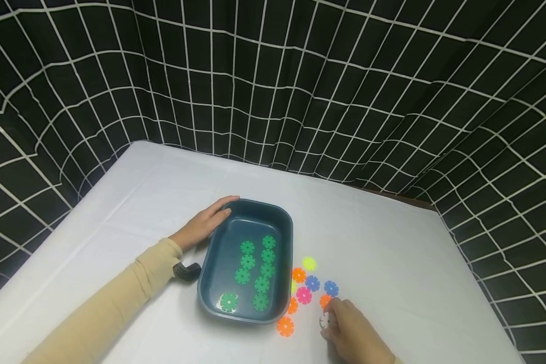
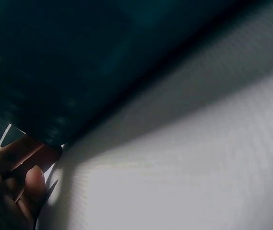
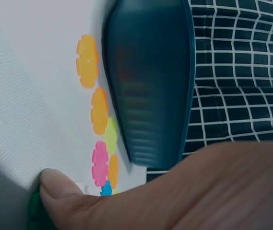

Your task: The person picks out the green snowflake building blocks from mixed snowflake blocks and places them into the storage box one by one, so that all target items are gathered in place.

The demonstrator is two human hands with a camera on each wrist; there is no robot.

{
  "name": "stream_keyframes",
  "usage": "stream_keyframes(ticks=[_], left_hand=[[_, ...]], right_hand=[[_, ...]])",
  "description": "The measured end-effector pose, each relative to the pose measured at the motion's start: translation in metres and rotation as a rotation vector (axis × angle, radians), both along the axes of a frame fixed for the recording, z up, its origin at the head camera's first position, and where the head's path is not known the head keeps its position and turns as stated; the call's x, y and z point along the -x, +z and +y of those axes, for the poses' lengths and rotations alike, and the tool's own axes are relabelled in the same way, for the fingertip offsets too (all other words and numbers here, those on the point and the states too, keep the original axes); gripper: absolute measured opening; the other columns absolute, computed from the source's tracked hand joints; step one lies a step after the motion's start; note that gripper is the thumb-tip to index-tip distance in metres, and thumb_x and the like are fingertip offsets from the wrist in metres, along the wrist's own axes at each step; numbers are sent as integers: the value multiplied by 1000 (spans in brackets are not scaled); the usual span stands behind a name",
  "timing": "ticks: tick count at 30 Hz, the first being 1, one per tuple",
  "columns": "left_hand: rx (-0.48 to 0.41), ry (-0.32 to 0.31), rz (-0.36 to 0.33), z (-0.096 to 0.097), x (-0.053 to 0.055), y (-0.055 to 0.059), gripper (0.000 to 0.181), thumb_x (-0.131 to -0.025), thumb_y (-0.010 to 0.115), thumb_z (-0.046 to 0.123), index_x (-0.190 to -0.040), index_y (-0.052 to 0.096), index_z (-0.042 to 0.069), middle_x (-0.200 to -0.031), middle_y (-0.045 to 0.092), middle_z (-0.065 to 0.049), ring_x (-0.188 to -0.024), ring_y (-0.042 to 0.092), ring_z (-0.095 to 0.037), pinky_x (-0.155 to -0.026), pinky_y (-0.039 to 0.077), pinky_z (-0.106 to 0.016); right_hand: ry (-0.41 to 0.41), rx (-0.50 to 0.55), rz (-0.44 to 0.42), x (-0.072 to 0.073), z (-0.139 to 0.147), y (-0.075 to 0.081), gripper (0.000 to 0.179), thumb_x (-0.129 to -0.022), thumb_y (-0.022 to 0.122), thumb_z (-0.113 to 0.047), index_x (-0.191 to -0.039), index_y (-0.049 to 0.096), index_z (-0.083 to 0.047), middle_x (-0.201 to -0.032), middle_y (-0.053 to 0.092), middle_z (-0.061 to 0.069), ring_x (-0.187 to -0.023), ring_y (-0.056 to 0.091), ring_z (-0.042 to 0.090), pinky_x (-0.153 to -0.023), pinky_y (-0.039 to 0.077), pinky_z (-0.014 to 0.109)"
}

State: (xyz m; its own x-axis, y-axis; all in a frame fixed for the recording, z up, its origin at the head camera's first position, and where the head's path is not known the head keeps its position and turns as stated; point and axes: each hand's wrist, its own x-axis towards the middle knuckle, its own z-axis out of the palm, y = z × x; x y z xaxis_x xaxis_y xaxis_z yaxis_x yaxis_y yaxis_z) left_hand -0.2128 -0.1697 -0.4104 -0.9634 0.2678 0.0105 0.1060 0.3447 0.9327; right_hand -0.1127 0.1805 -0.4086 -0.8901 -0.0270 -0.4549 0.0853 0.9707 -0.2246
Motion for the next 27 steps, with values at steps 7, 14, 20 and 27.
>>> stream_keyframes(ticks=[7,14,20,27], left_hand=[[-5,8,26,-4,12,-22,46,-105,35,36,-150,31,30,-156,28,0,-145,22,-29,-114,19,-61],[-15,18,29,-7,19,-37,43,-102,36,49,-144,33,45,-154,31,9,-145,25,-24,-114,19,-61],[3,29,33,-7,18,-36,43,-100,36,55,-142,33,50,-153,32,12,-144,26,-23,-113,21,-61],[-5,18,33,-6,18,-35,43,-100,36,53,-143,33,48,-154,31,11,-144,25,-24,-113,21,-61]], right_hand=[[-69,65,-37,3,2,2,47,-69,85,-28,-105,59,-13,-86,55,1,-77,53,17,-75,58,38],[-10,203,-35,11,18,8,57,-68,85,-35,-114,59,-13,-94,63,1,-80,55,17,-75,59,43],[74,233,-11,13,30,13,47,-70,85,-33,-108,63,-16,-81,58,-1,-73,52,16,-65,52,31],[168,283,-23,20,44,18,27,-78,79,-26,-100,66,-16,-78,58,-2,-74,52,16,-66,49,32]])
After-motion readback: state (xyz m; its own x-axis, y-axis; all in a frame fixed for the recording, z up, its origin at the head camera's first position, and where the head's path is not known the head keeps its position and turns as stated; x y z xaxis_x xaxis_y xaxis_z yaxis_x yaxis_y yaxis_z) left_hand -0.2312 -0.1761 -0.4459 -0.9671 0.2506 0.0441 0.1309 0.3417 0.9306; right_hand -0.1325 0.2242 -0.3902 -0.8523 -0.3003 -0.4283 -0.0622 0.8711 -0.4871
